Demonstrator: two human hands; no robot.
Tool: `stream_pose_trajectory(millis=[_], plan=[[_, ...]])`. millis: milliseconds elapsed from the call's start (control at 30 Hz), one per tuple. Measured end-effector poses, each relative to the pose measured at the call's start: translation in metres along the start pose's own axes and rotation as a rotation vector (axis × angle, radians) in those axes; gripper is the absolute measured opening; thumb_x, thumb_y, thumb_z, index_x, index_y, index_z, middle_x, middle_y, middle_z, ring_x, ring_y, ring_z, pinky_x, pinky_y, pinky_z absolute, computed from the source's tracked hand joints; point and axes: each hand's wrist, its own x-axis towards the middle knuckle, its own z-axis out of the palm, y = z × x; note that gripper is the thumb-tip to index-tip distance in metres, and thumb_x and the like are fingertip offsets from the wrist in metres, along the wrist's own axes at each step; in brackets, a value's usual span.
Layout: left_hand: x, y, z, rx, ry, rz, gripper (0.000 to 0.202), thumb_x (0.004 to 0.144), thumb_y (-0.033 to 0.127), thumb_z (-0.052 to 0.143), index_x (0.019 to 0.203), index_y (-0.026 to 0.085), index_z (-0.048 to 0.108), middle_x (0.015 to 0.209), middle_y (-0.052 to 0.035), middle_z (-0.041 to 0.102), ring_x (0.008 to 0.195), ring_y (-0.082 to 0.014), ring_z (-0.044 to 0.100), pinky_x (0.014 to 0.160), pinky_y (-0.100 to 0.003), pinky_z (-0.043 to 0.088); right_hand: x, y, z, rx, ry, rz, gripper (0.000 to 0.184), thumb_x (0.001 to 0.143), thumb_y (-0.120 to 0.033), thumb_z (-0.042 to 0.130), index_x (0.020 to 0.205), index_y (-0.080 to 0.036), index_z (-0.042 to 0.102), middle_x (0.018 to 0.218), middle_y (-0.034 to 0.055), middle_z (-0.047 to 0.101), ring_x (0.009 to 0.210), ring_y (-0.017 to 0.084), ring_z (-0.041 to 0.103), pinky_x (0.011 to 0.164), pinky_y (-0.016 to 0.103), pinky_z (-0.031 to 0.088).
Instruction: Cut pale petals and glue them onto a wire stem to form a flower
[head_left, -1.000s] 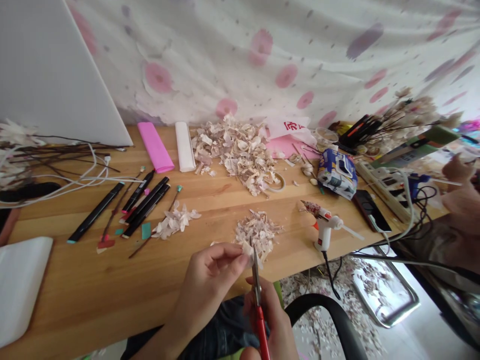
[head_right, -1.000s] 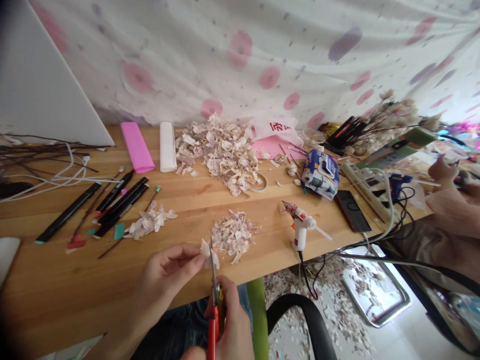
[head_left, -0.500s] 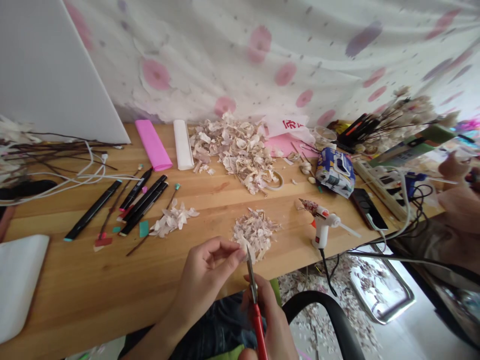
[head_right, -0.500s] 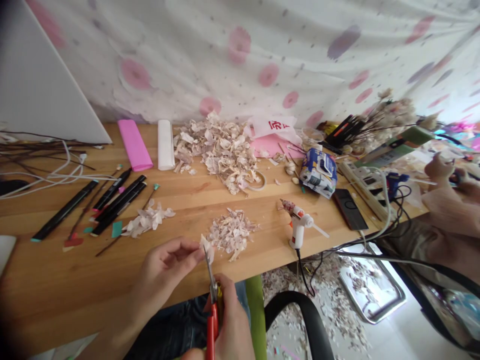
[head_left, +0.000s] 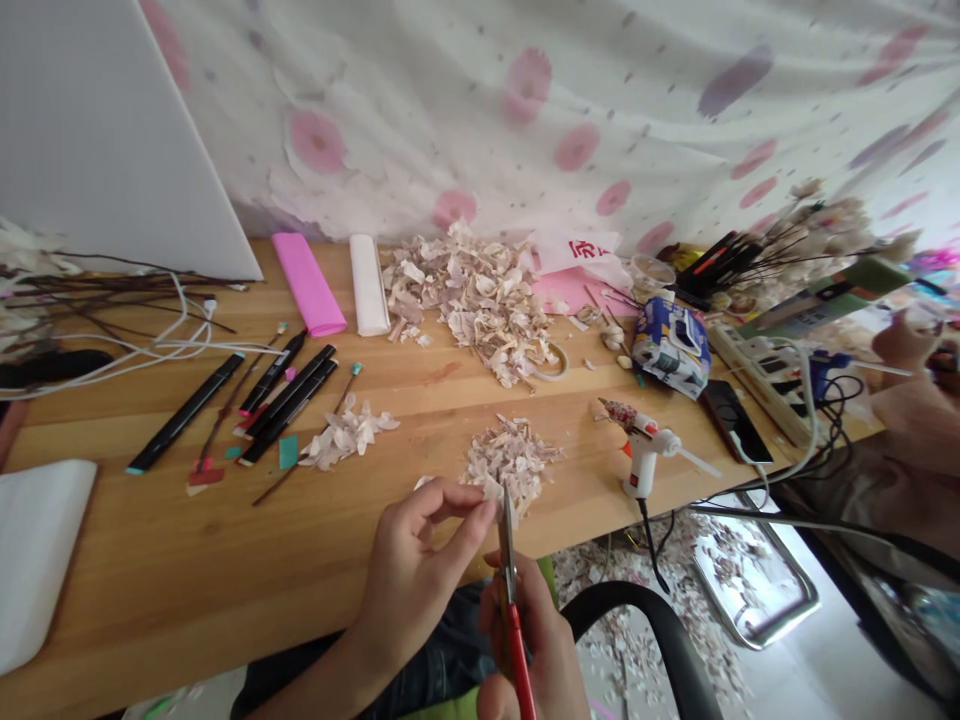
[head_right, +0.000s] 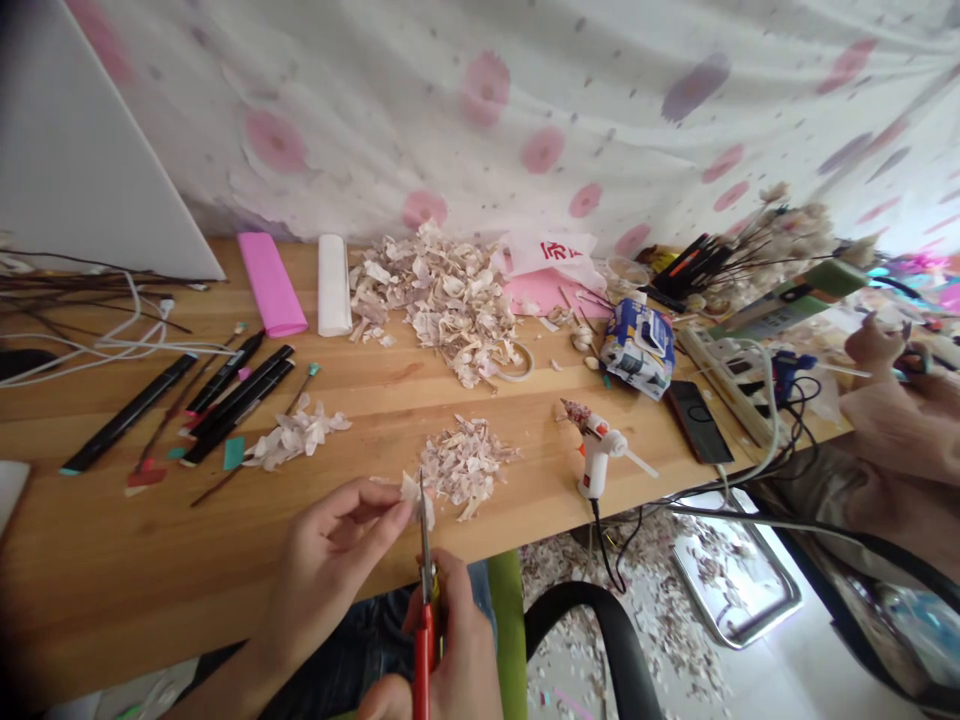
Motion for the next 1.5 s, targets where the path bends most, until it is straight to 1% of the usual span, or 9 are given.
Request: stream_pose_trajectory(millis=[167, 300, 433, 667, 833, 1000, 1200, 1367, 1500], plan=[[0.002, 0.006, 0.000, -0.012, 0.004, -0.004, 0.016, 0.083, 0.034, 0.073, 0.075, 0.020, 0.070, 0.076, -0.0020, 0.075, 0.076, -0.0179, 0.072, 0.074, -0.024, 0.057, 0.000, 0.002, 0.002, -0.028, 0.055, -0.026, 0.104, 0.048, -0.104, 0.047, 0.110, -0.021, 0.058, 0.060, -0.0049, 0.051, 0.046, 0.012, 0.037, 0.045, 0.025, 0.030], [0.005, 0.006, -0.002, -0.017, -0.016, -0.028, 0.018, 0.083, 0.035, 0.073, 0.074, 0.020, 0.069, 0.076, -0.0027, 0.076, 0.078, -0.0195, 0.073, 0.074, -0.026, 0.057, 0.000, 0.003, -0.002, -0.055, 0.024, -0.040, 0.100, 0.048, -0.102, 0.051, 0.106, -0.021, 0.061, 0.056, -0.0049, 0.052, 0.046, 0.013, 0.040, 0.044, 0.025, 0.032], [0.011, 0.001, -0.007, -0.068, -0.094, -0.082, 0.017, 0.084, 0.035, 0.073, 0.076, 0.020, 0.070, 0.078, -0.0026, 0.077, 0.081, -0.0189, 0.074, 0.078, -0.026, 0.057, 0.000, 0.006, -0.011, -0.054, -0.027, 0.006, 0.103, 0.047, -0.101, 0.054, 0.112, -0.021, 0.061, 0.056, -0.0060, 0.052, 0.046, 0.012, 0.038, 0.045, 0.025, 0.029], [0.019, 0.001, -0.014, -0.134, -0.241, -0.090, 0.013, 0.086, 0.031, 0.073, 0.080, 0.019, 0.070, 0.083, -0.0023, 0.078, 0.084, -0.0174, 0.074, 0.081, -0.025, 0.056, -0.001, 0.012, -0.023, -0.061, -0.054, 0.063, 0.104, 0.039, -0.101, 0.059, 0.108, -0.023, 0.061, 0.056, -0.0075, 0.047, 0.050, 0.013, 0.033, 0.048, 0.025, 0.024], [0.019, 0.002, -0.014, -0.068, -0.273, -0.069, 0.011, 0.087, 0.030, 0.071, 0.082, 0.020, 0.070, 0.082, -0.0004, 0.075, 0.083, -0.0160, 0.072, 0.080, -0.024, 0.054, -0.003, 0.008, -0.022, -0.049, -0.048, -0.031, 0.105, 0.056, -0.104, 0.045, 0.123, -0.024, 0.057, 0.073, -0.0016, 0.054, 0.058, 0.017, 0.043, 0.055, 0.028, 0.037], [0.018, 0.003, -0.013, -0.041, -0.360, -0.096, 0.013, 0.086, 0.032, 0.071, 0.082, 0.020, 0.069, 0.085, -0.0019, 0.075, 0.086, -0.0177, 0.071, 0.082, -0.026, 0.053, -0.002, 0.004, -0.022, -0.108, -0.033, -0.059, 0.107, 0.056, -0.105, 0.041, 0.123, -0.024, 0.057, 0.072, -0.0003, 0.053, 0.058, 0.019, 0.047, 0.055, 0.029, 0.042], [0.019, 0.002, -0.012, -0.048, -0.397, -0.116, 0.015, 0.086, 0.032, 0.070, 0.081, 0.019, 0.068, 0.086, -0.0032, 0.075, 0.088, -0.0189, 0.070, 0.082, -0.028, 0.052, -0.001, 0.005, -0.025, -0.105, -0.030, -0.108, 0.103, 0.054, -0.105, 0.043, 0.115, -0.024, 0.059, 0.066, -0.0031, 0.051, 0.052, 0.015, 0.039, 0.048, 0.026, 0.034], [0.022, 0.002, -0.013, -0.025, -0.419, -0.111, 0.015, 0.088, 0.031, 0.068, 0.082, 0.018, 0.070, 0.087, -0.0035, 0.075, 0.086, -0.0182, 0.069, 0.081, -0.027, 0.051, -0.002, 0.009, -0.025, -0.046, -0.085, -0.044, 0.103, 0.052, -0.105, 0.045, 0.117, -0.025, 0.055, 0.065, -0.0062, 0.044, 0.052, 0.012, 0.029, 0.048, 0.026, 0.023], [0.022, 0.004, -0.015, -0.013, -0.422, -0.114, 0.014, 0.088, 0.031, 0.067, 0.083, 0.018, 0.069, 0.086, -0.0031, 0.075, 0.087, -0.0181, 0.069, 0.081, -0.027, 0.051, -0.002, 0.008, -0.024, -0.039, -0.079, -0.023, 0.102, 0.053, -0.104, 0.045, 0.116, -0.025, 0.055, 0.065, -0.0060, 0.044, 0.054, 0.013, 0.029, 0.051, 0.027, 0.023]])
